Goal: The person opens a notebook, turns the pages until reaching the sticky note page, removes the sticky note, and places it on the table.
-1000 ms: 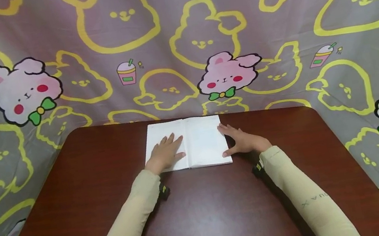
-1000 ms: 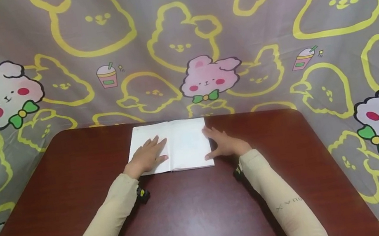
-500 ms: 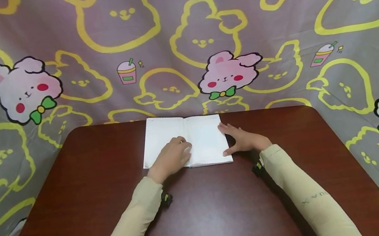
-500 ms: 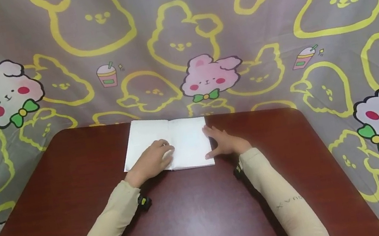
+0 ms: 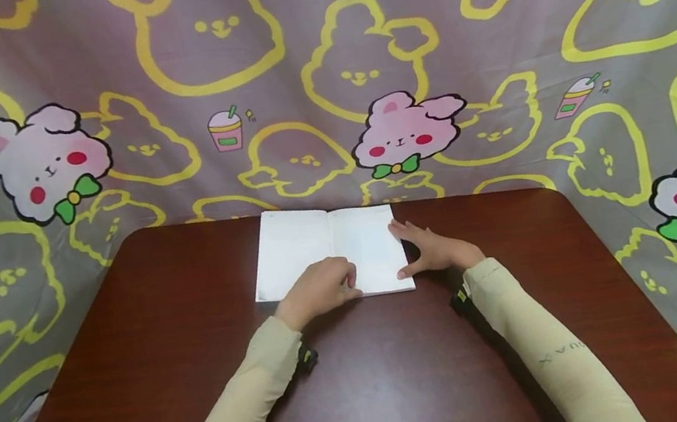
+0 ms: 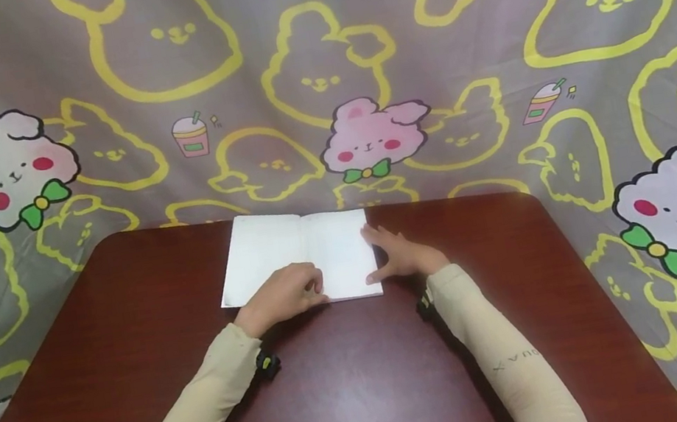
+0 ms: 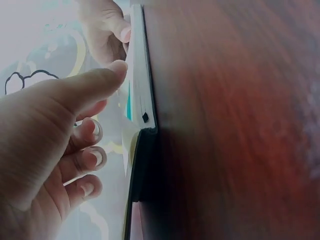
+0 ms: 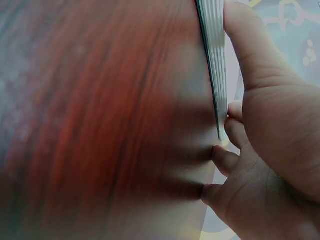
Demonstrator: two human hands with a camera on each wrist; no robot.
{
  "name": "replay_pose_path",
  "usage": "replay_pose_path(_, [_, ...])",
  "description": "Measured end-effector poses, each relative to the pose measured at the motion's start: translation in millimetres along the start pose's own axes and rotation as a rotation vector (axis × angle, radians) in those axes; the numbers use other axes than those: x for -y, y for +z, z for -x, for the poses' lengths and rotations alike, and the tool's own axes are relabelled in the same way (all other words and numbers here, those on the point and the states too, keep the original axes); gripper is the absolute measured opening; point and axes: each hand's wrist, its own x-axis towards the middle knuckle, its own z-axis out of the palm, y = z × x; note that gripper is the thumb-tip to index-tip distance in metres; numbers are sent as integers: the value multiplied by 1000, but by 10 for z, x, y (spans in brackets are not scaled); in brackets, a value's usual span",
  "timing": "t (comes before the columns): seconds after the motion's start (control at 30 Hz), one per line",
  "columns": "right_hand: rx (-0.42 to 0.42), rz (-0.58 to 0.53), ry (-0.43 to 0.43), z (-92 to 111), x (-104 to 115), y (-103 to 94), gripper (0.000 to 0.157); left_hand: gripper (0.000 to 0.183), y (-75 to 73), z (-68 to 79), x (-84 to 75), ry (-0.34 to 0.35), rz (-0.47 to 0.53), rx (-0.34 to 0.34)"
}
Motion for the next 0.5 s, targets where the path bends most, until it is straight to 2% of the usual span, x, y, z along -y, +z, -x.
replay_pose_path(0.17, [5, -1, 14, -15, 8, 12, 114, 25, -10, 16, 6, -10, -19, -10])
replay_pose_path(0.27, [10, 6, 21, -17, 8, 16, 114, 22, 1, 17, 6, 25, -60, -25])
replay_pose_path(0.5, [7, -8, 30, -6, 20, 2, 114, 15, 68, -23, -43, 107, -231, -64])
